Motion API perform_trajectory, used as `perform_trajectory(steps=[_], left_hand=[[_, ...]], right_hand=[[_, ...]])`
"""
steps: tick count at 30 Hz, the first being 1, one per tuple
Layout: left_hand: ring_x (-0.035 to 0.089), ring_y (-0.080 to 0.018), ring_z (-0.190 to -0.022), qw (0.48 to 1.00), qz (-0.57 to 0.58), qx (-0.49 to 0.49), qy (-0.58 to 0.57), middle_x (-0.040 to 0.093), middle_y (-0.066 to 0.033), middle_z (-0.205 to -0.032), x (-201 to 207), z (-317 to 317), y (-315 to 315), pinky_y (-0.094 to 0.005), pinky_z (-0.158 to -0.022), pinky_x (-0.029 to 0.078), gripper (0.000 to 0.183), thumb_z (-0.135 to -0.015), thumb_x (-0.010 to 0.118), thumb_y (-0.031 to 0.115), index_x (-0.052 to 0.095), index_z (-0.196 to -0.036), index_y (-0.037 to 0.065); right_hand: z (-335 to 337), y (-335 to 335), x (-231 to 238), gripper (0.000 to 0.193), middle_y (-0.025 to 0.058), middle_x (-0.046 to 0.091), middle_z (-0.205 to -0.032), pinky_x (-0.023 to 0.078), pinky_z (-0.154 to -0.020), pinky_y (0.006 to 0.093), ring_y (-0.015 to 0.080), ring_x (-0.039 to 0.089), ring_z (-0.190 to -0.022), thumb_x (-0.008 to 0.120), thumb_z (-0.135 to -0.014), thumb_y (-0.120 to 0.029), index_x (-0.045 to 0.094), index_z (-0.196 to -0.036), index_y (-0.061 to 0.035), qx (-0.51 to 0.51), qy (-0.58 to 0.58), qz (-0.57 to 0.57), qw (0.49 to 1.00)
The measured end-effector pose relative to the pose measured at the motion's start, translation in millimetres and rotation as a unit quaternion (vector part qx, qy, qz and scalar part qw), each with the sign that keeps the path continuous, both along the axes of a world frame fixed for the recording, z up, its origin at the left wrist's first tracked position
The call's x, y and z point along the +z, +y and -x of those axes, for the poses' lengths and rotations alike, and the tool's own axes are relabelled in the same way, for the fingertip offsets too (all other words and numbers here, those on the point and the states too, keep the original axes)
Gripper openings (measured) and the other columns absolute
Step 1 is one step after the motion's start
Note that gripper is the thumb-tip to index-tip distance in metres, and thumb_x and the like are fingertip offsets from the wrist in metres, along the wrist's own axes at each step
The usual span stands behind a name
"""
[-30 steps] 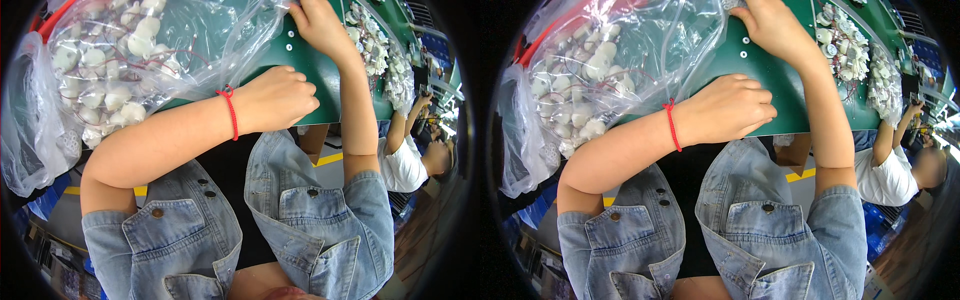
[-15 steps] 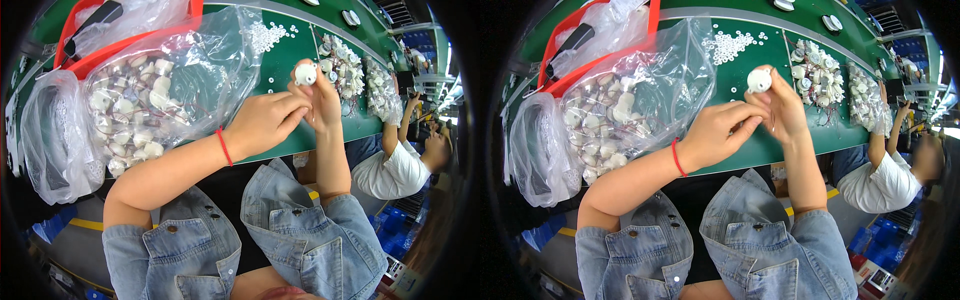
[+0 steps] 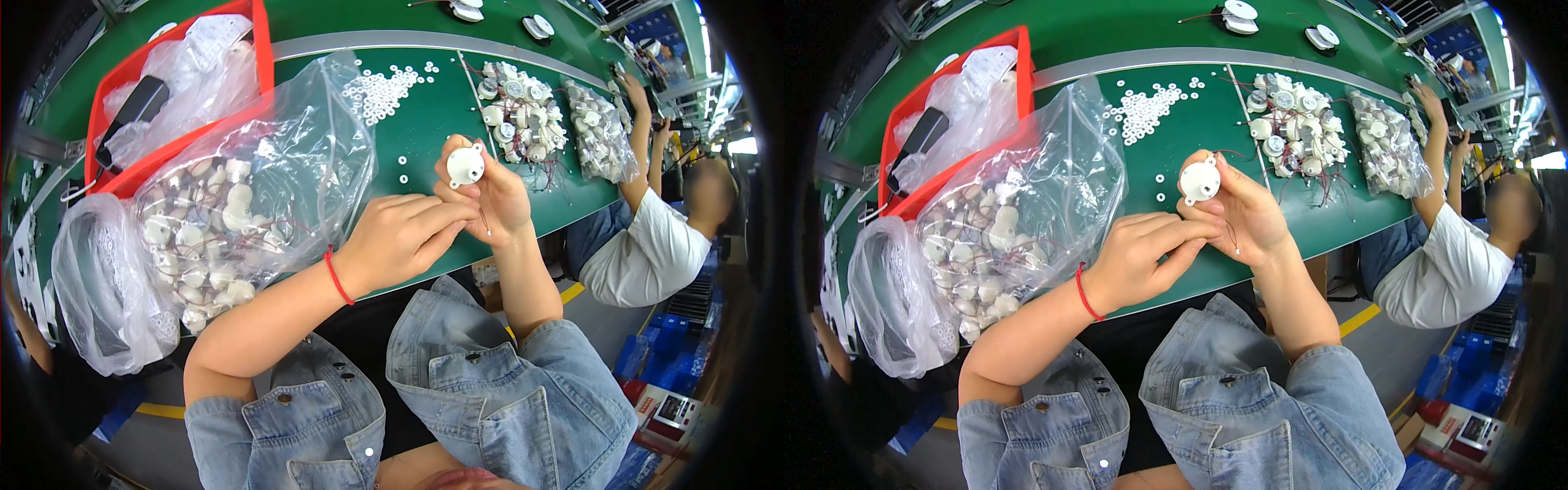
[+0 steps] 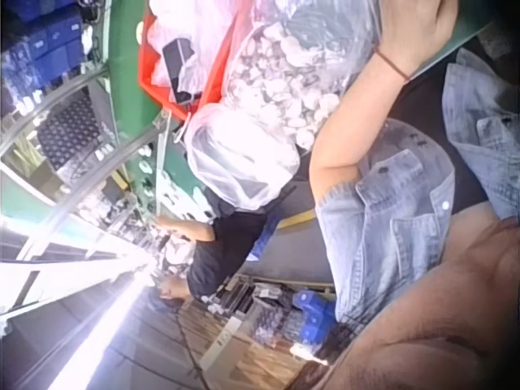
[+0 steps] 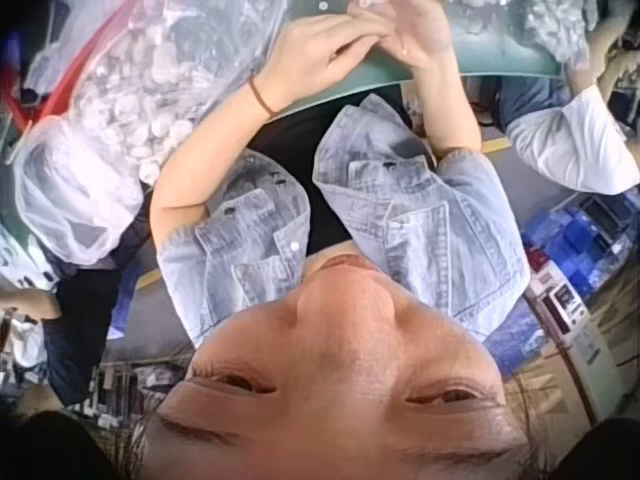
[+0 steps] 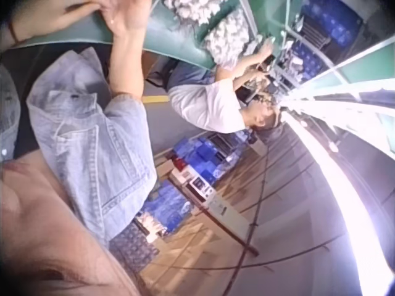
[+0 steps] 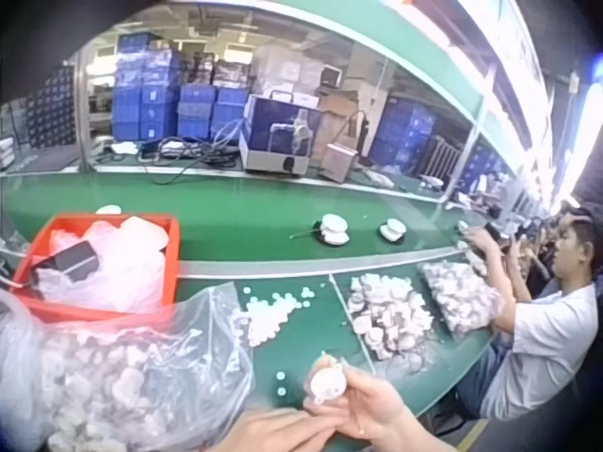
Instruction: The person assembles small white electronic components by hand at a green workstation. They pick up a white plastic housing, insert a small white washer, and attach a wire, then place the finished unit into a pile. The person repeats this process for multiple units throughout the clip.
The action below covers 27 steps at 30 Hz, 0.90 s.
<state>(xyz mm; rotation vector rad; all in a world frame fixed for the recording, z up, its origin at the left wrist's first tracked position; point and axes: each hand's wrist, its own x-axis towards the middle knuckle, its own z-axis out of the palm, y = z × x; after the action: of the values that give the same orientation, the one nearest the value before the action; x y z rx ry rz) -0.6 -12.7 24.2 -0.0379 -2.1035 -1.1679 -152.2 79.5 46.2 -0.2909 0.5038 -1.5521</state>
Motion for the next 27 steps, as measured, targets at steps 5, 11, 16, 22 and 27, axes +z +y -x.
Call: perform_trajectory(steps=[5, 11, 16, 22, 27], left_hand=[[0.066, -0.0180, -0.071, 0.994, -0.103, -0.023, 0.005, 0.065, -0.0062, -0.083, -9, -1, 1, -0.0302, -0.060, 0.052, 0.033, -0.088, 0.068, 0.004, 0.060, -0.120, 0.004], [0.063, -0.0178, -0.097, 0.917, -0.375, -0.107, -0.079, 0.052, -0.0098, -0.111, 8, -3, -5, -0.0262, -0.072, 0.060, 0.064, -0.087, 0.073, 0.008, 0.037, -0.140, -0.001], [0.065, -0.0179, -0.098, 0.939, -0.312, -0.141, -0.029, 0.055, -0.0090, -0.109, 15, -2, -6, -0.0333, -0.087, 0.061, 0.063, -0.079, 0.078, 0.003, 0.054, -0.137, 0.006], [0.065, -0.0233, -0.108, 0.955, -0.242, -0.171, -0.031, 0.059, -0.0131, -0.115, 18, -6, -9, -0.0344, -0.090, 0.060, 0.061, -0.077, 0.078, -0.005, 0.053, -0.133, -0.004], [0.065, -0.0230, -0.107, 0.955, -0.231, -0.187, -0.011, 0.060, -0.0151, -0.115, 8, -4, -5, -0.0346, -0.089, 0.060, 0.057, -0.076, 0.078, -0.007, 0.053, -0.128, -0.005]], right_hand=[[6, 8, -2, 0.034, 0.0007, 0.041, -0.069, 0.034, -0.049, 0.0217, 0.0091, 0.040, -0.059, 0.042, -0.106, -0.037, 0.051, -0.110, -0.0049, 0.005, 0.085, 0.006, 0.996], [-7, 17, 10, 0.031, 0.0004, 0.049, -0.081, 0.029, -0.052, 0.0198, 0.0040, 0.038, -0.062, 0.047, -0.105, -0.035, 0.049, -0.114, -0.0052, -0.009, 0.286, -0.015, 0.958], [-2, 30, 14, 0.031, 0.0031, 0.056, -0.091, 0.027, -0.052, 0.0175, 0.0024, 0.040, -0.064, 0.051, -0.104, -0.031, 0.048, -0.117, -0.0038, -0.018, 0.382, 0.055, 0.922], [0, 37, 26, 0.030, 0.0051, 0.060, -0.092, 0.043, -0.062, 0.0264, 0.0100, 0.054, -0.074, 0.064, -0.096, -0.022, 0.048, -0.112, -0.0027, -0.033, 0.515, 0.088, 0.852], [2, 48, 33, 0.029, 0.0060, 0.061, -0.090, 0.044, -0.066, 0.0271, 0.0097, 0.055, -0.078, 0.068, -0.093, -0.019, 0.049, -0.106, -0.0023, 0.008, 0.573, 0.036, 0.819]])
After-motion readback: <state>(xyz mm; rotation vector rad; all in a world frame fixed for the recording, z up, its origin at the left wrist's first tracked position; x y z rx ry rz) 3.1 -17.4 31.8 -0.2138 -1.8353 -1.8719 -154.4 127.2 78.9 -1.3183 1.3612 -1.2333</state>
